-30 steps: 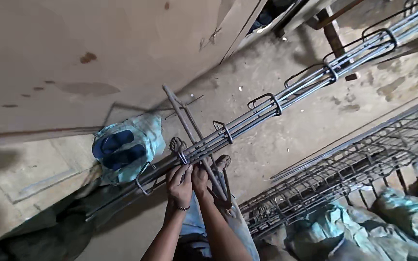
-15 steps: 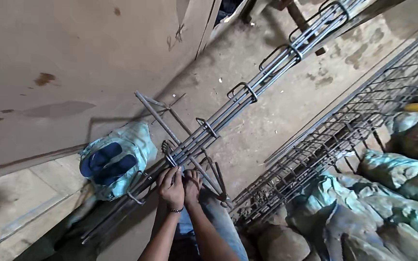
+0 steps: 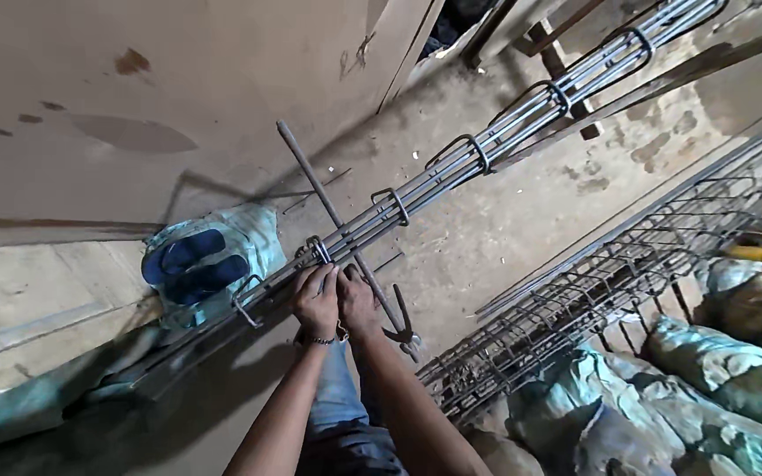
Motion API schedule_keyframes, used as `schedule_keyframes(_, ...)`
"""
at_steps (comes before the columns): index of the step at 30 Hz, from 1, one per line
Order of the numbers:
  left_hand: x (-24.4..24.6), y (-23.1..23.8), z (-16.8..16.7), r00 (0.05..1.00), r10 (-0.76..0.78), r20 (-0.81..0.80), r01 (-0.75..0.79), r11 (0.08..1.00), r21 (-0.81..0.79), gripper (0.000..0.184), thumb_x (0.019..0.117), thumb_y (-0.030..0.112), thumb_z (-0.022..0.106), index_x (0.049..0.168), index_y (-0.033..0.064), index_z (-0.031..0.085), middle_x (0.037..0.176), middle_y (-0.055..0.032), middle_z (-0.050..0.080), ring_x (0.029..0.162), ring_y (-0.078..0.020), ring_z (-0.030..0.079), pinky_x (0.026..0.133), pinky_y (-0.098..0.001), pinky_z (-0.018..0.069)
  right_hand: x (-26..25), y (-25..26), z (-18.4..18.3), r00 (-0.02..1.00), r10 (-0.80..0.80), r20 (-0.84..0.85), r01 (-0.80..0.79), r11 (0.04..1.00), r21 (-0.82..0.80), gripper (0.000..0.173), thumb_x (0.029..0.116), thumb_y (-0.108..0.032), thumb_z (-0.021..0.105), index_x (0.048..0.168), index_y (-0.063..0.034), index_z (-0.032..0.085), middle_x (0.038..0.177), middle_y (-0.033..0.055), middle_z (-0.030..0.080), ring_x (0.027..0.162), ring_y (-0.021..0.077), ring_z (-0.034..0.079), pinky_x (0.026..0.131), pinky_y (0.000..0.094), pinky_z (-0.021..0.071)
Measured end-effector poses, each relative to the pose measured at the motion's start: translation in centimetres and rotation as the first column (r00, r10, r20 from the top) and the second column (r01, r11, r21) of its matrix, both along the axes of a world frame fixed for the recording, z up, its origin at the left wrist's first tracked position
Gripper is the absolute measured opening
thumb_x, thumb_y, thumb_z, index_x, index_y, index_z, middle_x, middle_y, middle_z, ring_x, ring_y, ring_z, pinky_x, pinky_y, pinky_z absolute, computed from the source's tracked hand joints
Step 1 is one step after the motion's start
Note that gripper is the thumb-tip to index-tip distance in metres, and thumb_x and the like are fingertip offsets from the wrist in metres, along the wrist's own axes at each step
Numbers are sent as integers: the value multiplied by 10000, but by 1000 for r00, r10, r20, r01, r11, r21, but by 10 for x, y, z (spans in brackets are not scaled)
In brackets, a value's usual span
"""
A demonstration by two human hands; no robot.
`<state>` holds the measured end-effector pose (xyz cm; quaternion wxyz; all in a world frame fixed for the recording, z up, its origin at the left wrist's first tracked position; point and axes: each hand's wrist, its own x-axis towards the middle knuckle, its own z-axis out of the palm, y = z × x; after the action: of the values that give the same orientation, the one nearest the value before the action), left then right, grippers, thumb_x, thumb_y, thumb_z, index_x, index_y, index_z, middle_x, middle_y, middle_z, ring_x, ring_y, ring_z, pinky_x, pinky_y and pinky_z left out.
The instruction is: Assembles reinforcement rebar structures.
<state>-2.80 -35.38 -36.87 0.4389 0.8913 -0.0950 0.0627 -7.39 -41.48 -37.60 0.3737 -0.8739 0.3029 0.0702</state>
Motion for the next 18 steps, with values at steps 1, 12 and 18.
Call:
schedule_keyframes(1,-1,1,-1,1000,-2,3,2,1000,4,103,812,137,842,898,82,822,918,-90,771,894,-138,739,818,-241,594,-2,0,4,998,16,-59,-16,1000,-4,325,1037,-183,508,1275,-131,722,1171,201,706,952,365,723,813,515,592)
schedule_keyframes(12,8,28,9,952,-259,-163,256,966,-37,262,975,173,602,1147,82,778,1155,-111,746,1076,-192,715,959,-348,576,7,-5,124,862,224,-454,-304,946,-110,333,1038,-121,443,1298,-56,639,1244,194,667,944,379,716,744,533,582)
schedule_keyframes(18,13,22,30,877,-151,-457,163,987,-13,565,872,129,738,1373,-59,553,1174,-172,723,1113,-301,695,999,-494,539,59,-43,133,647,694,-317,-759,626,-179,292,1032,-54,466,1223,-37,685,1264,180,671,1122,402,649,920,563,512)
